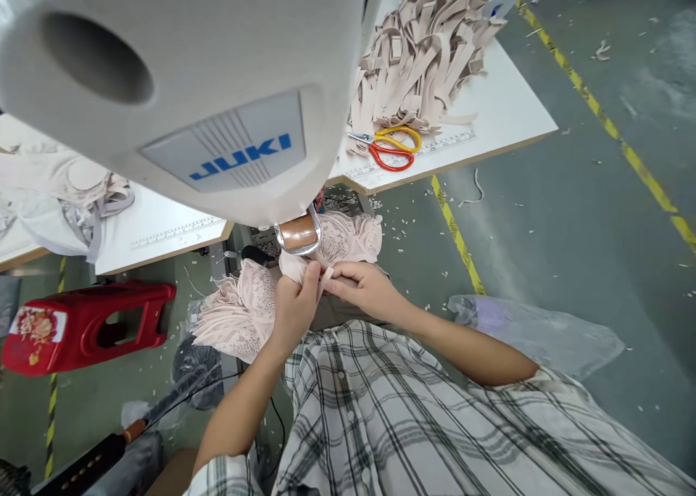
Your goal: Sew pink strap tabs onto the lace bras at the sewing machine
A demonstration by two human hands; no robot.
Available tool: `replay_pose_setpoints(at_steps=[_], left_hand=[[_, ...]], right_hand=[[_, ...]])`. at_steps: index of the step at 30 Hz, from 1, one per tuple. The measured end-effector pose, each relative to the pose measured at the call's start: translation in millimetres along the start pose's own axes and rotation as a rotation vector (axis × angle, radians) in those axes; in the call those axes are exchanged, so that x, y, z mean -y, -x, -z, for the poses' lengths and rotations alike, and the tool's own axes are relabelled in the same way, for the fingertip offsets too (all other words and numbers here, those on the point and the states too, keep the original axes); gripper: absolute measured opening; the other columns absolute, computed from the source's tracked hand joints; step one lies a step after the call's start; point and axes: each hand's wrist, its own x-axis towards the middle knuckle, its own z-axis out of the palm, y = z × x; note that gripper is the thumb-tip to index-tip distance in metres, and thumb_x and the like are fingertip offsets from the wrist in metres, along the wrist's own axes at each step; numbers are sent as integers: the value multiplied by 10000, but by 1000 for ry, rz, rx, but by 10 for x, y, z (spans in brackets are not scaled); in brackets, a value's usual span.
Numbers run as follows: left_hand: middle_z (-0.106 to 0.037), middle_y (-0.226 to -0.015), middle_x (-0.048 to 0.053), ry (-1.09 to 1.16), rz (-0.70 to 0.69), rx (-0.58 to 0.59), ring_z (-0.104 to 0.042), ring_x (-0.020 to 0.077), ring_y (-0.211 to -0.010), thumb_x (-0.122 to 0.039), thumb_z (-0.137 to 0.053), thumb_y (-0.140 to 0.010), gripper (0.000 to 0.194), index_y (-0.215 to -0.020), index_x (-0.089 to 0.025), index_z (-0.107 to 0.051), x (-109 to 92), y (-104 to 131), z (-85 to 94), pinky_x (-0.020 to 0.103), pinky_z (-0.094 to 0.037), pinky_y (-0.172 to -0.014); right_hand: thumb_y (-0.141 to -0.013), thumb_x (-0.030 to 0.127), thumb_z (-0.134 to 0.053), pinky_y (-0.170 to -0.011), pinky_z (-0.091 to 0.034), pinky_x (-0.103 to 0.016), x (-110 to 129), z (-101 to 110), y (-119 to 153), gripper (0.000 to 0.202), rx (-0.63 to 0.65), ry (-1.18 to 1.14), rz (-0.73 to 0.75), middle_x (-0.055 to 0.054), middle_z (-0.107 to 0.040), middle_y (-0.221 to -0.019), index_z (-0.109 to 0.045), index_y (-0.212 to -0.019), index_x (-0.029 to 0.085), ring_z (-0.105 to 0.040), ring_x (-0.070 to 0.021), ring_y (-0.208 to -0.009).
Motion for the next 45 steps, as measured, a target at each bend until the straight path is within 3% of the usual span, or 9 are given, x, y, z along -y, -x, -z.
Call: replay_pose_setpoints(at_steps=[3,6,12,16,19,22,33,40,45], left_hand=[[-722,-864,29,104,-18,75,-658,169,-823,-390,-682,-866,236,-944,-168,-706,29,17,71,248,-511,-728],[-751,-943,59,274,60,154,-687,207,-886,-360,-776,-788,281,-974,-156,-725,70,63,108,296,-537,-791],[-743,-1127,92,483,57,58,-685,258,-1070,-332,-759,-821,348,-1126,-169,-714,121,162,-79,386,-531,-961],[-744,-1123,82,533,37,-31,-685,247,-1080,-366,-748,-827,341,-1112,-181,-726,111,164,-149,366,-535,-967],[-752,-1090,86,495,49,-82,-694,239,-1046,-369,-756,-815,328,-1068,-161,-744,82,155,-123,330,-550,-917],[-755,-1096,90,406,54,-108,-690,242,-1058,-358,-755,-815,340,-1087,-155,-747,38,161,-95,311,-553,-897],[-762,-904,71,70,-48,-215,-702,219,-864,-373,-696,-857,300,-1017,-127,-756,15,223,-91,258,-545,-692],[-766,-1020,71,-2,-106,-176,-704,234,-961,-336,-694,-861,283,-1077,-161,-751,22,219,-58,277,-556,-807],[-768,-1016,74,-176,-230,-88,-693,269,-1026,-293,-683,-865,242,-1057,-171,-765,49,219,36,310,-554,-857]], right_hand=[[-847,380,-643,-633,-425,-245,-5,-32,-56,230,-52,-211,-73,14,-623,-716,-644,-746,174,-531,-112,-656],[-827,358,-663,-628,-417,-236,9,-1,-79,218,-60,-313,-89,27,-600,-691,-614,-723,173,-503,-95,-629],[-835,356,-656,-644,-450,-239,160,60,-90,207,-103,-62,-39,10,-630,-713,-650,-737,174,-558,-116,-682],[-863,328,-648,-671,-481,-262,185,72,-67,139,-204,173,130,0,-706,-789,-703,-816,210,-617,-131,-700],[-893,301,-627,-708,-501,-281,123,55,-38,109,-352,457,374,-13,-742,-877,-720,-895,245,-654,-145,-755],[-936,278,-569,-724,-523,-275,62,27,-36,152,-335,624,506,-17,-760,-917,-720,-937,256,-689,-152,-827],[-951,342,-577,-751,-524,-274,41,41,-34,168,-289,588,446,-2,-754,-918,-725,-928,267,-692,-155,-864],[-953,324,-569,-711,-492,-259,42,101,-56,165,-220,561,412,4,-745,-906,-723,-942,267,-683,-142,-826],[-897,234,-574,-668,-432,-244,165,212,-76,132,-90,679,491,25,-719,-835,-686,-830,251,-646,-126,-779]])
